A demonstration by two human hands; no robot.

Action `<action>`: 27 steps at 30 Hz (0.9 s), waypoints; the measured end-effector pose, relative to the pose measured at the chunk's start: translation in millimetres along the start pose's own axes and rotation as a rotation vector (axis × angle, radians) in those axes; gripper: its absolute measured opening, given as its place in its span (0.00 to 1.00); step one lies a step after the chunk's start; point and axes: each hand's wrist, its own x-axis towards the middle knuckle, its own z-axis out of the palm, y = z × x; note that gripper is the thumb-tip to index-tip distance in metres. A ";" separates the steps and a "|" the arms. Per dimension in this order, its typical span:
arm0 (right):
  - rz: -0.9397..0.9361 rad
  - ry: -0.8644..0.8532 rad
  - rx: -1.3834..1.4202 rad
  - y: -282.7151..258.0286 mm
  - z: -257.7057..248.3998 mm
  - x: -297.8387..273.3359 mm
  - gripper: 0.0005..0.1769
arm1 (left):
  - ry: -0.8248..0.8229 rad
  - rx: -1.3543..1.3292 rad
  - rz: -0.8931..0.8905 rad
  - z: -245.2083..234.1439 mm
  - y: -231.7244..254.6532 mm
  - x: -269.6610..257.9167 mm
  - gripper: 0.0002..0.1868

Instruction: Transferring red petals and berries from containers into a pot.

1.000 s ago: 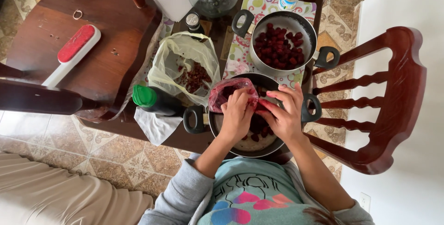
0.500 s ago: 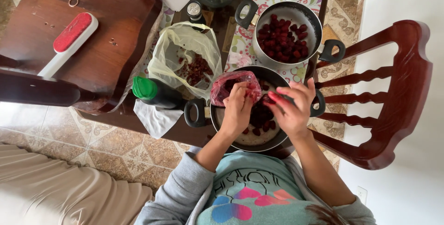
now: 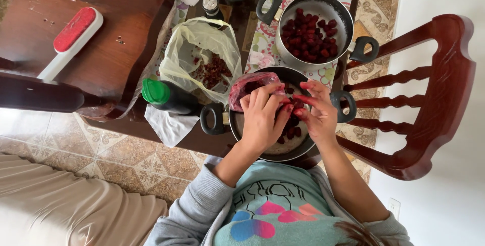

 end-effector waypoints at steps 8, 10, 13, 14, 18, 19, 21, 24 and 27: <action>-0.004 -0.060 -0.014 4.6 -9.7 2.9 0.18 | 0.008 0.122 0.199 -11.8 -5.8 5.3 0.16; 0.005 -0.084 -0.017 0.9 -11.9 6.2 0.18 | 0.022 0.137 0.238 -14.4 -7.8 7.7 0.14; 0.021 -0.126 -0.234 -13.2 -12.2 16.0 0.17 | 0.021 0.209 0.307 -14.6 -11.2 12.5 0.12; 0.010 -0.134 -0.364 -18.9 -10.8 19.8 0.17 | 0.004 0.264 0.328 -13.7 -12.2 13.9 0.13; -0.023 -0.159 -0.515 -32.8 -8.8 27.1 0.18 | -0.019 0.326 0.323 -11.7 -12.1 18.3 0.11; -0.021 -0.161 -0.514 -31.9 -9.2 26.2 0.18 | -0.020 0.327 0.320 -13.3 -11.6 19.6 0.11; 0.042 -0.157 -0.329 -29.8 -9.8 24.7 0.18 | -0.068 0.221 0.228 -16.7 -10.9 22.7 0.11; 0.104 -0.150 -0.153 -19.9 -22.3 17.3 0.18 | -0.031 0.203 0.189 -25.4 -17.6 26.6 0.13; 0.080 -0.229 -0.373 -27.5 -43.8 14.4 0.20 | 0.041 0.224 0.113 -41.5 -41.2 37.9 0.10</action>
